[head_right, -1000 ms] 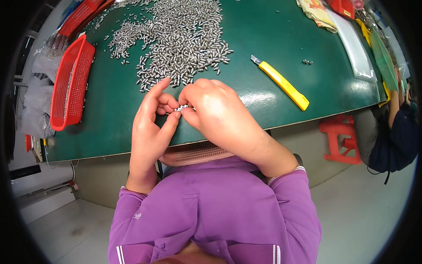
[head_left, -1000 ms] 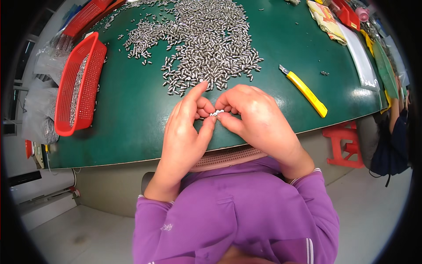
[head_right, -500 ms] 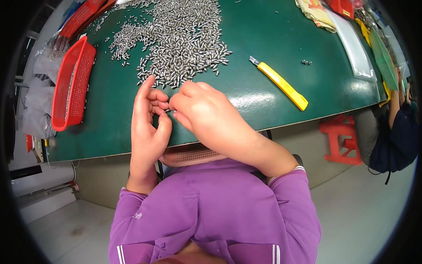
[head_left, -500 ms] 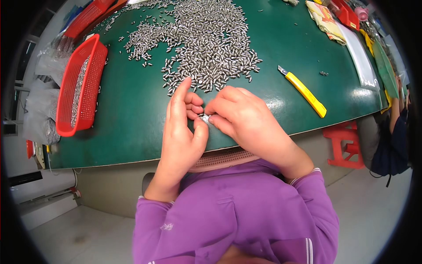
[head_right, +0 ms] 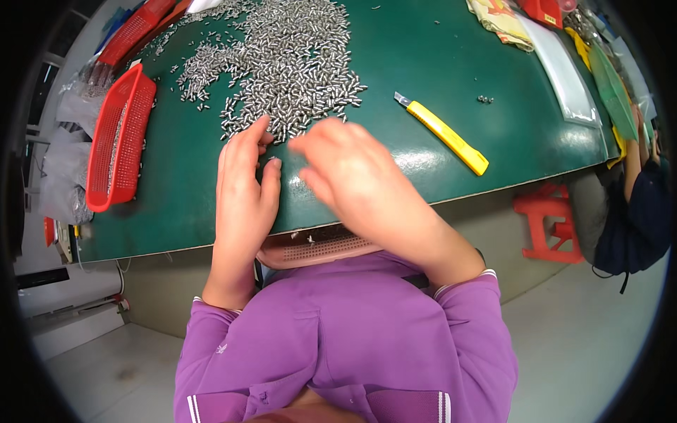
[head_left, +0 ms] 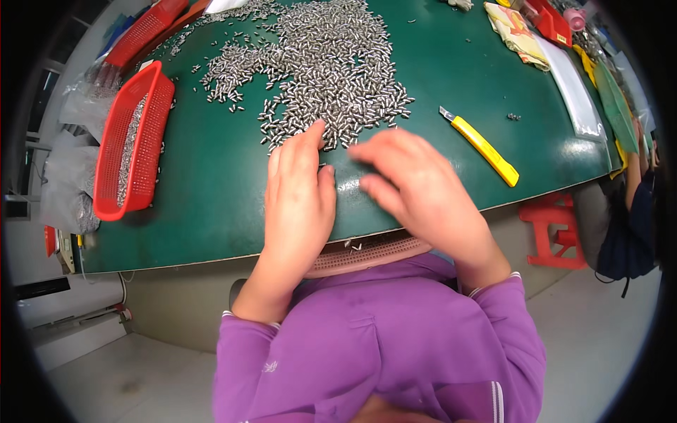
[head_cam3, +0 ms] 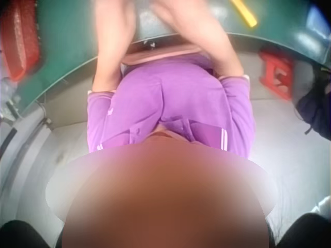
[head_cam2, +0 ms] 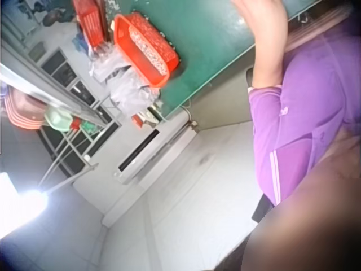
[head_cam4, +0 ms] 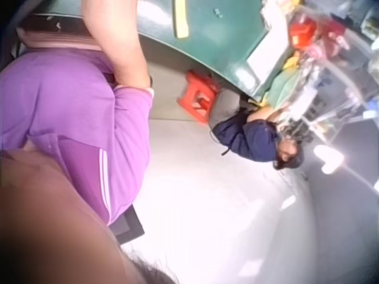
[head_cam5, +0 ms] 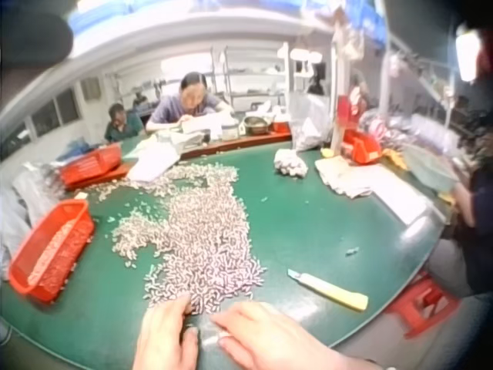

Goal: Sorting and inspecting small metal pins at a workbench in a manufacturing environment.

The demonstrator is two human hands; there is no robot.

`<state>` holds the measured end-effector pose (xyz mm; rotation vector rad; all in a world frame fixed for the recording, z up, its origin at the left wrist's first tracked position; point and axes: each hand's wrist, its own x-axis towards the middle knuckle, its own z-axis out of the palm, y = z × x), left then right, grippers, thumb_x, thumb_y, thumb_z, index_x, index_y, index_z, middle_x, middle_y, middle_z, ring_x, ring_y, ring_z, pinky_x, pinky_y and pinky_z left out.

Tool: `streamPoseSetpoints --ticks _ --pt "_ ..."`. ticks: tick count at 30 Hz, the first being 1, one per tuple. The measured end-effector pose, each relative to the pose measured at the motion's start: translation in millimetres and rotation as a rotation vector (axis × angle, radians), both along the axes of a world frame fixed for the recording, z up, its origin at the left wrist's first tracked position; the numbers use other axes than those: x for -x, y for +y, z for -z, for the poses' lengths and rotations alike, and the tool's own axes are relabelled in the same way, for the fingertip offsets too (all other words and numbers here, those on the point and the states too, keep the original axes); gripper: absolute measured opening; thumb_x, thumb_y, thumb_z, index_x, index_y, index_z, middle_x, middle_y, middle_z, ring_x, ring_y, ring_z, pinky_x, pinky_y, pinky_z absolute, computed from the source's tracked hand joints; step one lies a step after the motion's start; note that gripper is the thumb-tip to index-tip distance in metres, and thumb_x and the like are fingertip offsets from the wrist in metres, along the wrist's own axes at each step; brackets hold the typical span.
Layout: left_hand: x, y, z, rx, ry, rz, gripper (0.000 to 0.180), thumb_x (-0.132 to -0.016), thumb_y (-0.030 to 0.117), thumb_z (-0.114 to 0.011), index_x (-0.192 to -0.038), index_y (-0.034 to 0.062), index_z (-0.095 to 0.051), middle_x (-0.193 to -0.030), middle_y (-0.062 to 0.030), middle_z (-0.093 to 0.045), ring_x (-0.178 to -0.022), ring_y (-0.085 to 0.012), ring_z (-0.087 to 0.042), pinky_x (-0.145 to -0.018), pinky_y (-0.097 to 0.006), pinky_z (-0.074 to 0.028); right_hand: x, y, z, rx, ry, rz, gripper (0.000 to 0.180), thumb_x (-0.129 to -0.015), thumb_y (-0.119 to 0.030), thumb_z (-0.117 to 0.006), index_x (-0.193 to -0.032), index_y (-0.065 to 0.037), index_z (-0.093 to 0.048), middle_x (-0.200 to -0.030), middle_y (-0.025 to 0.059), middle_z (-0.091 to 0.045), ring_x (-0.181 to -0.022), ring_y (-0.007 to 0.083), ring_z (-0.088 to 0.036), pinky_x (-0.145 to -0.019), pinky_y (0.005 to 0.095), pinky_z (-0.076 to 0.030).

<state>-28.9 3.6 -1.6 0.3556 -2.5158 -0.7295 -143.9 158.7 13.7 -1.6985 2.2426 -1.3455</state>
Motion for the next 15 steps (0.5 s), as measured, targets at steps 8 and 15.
streamPoseSetpoints --ticks 8,15 --pt "1.4 -0.7 7.7 -0.184 0.054 0.082 0.057 -0.085 -0.011 -0.063 -0.140 0.0005 -0.054 -0.109 -0.0143 -0.062 -0.102 -0.0302 -0.060 -0.092 -0.041 -0.050 1.2 -13.5 9.8 -0.054 0.020 0.090 0.023 -0.085 -0.003 -0.070 -0.109 -0.003 -0.069 -0.104 0.0135 -0.066 -0.100 0.0357 -0.063 -0.090 0.0449 -0.051" --pt "-6.3 0.8 6.1 -0.251 0.059 0.116 0.057 -0.085 -0.012 -0.066 -0.139 0.0016 -0.056 -0.101 -0.0112 -0.062 -0.094 -0.0246 -0.060 -0.082 -0.037 -0.053 0.7 -12.1 13.2 0.001 0.019 0.015 0.016 -0.085 -0.002 -0.069 -0.101 0.001 -0.066 -0.097 0.0167 -0.064 -0.093 0.0381 -0.062 -0.083 0.0469 -0.051"
